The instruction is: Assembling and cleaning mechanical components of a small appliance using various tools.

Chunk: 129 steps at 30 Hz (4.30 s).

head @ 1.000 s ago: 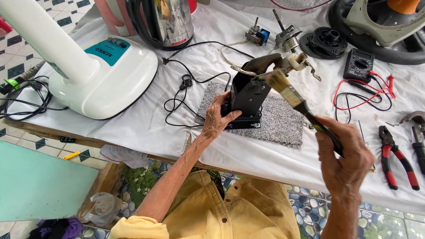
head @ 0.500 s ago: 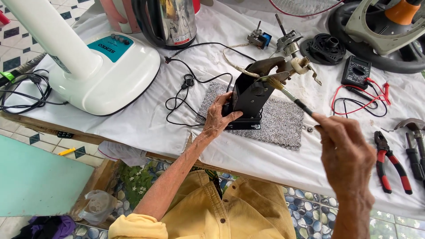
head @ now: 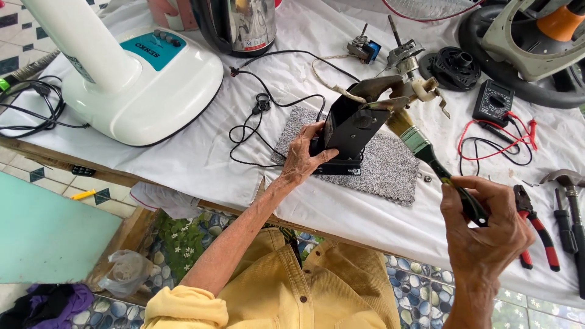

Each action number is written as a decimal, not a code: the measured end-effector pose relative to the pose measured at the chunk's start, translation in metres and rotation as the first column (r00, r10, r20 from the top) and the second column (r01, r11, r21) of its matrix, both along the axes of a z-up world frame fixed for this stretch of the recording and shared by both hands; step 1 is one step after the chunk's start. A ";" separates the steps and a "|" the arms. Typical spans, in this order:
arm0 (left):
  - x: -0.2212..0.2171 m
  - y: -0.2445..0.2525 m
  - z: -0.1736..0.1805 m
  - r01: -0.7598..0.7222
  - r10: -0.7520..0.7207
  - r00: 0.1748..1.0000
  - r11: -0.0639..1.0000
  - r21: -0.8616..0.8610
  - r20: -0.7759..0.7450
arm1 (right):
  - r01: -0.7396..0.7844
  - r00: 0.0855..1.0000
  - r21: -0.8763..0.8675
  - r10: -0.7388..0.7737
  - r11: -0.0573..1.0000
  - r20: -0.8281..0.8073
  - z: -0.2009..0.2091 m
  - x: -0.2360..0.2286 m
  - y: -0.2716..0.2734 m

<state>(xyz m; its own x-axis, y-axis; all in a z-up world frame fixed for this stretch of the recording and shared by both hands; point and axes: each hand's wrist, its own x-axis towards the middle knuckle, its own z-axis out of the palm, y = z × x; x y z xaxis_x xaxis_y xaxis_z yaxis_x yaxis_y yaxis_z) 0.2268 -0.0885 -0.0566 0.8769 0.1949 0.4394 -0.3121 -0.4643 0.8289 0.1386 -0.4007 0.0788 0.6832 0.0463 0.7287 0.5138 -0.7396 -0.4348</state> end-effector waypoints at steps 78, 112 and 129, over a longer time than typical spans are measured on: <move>-0.005 0.001 0.006 0.025 0.003 0.981 0.989 -0.143 0.194 | -0.177 0.984 -0.415 0.171 0.892 -0.052 -0.137 0.096 0.043; 0.007 0.002 -0.011 -0.034 0.035 0.975 0.999 -0.011 0.221 | -0.181 0.982 -0.397 0.187 0.900 -0.023 -0.134 0.094 0.042; 0.026 -0.007 -0.050 -0.251 0.163 0.960 0.865 0.434 0.230 | -0.258 0.966 -0.479 0.211 0.839 -0.150 -0.147 0.097 0.030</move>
<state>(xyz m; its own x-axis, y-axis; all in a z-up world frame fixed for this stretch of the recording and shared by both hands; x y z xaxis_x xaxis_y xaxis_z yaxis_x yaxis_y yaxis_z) 0.2527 -0.0956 -0.1067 0.7362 0.1032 0.6688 -0.2892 -0.8455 0.4488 0.2351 -0.3708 -0.0679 0.6663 0.5483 0.5055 0.6761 -0.7301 -0.0993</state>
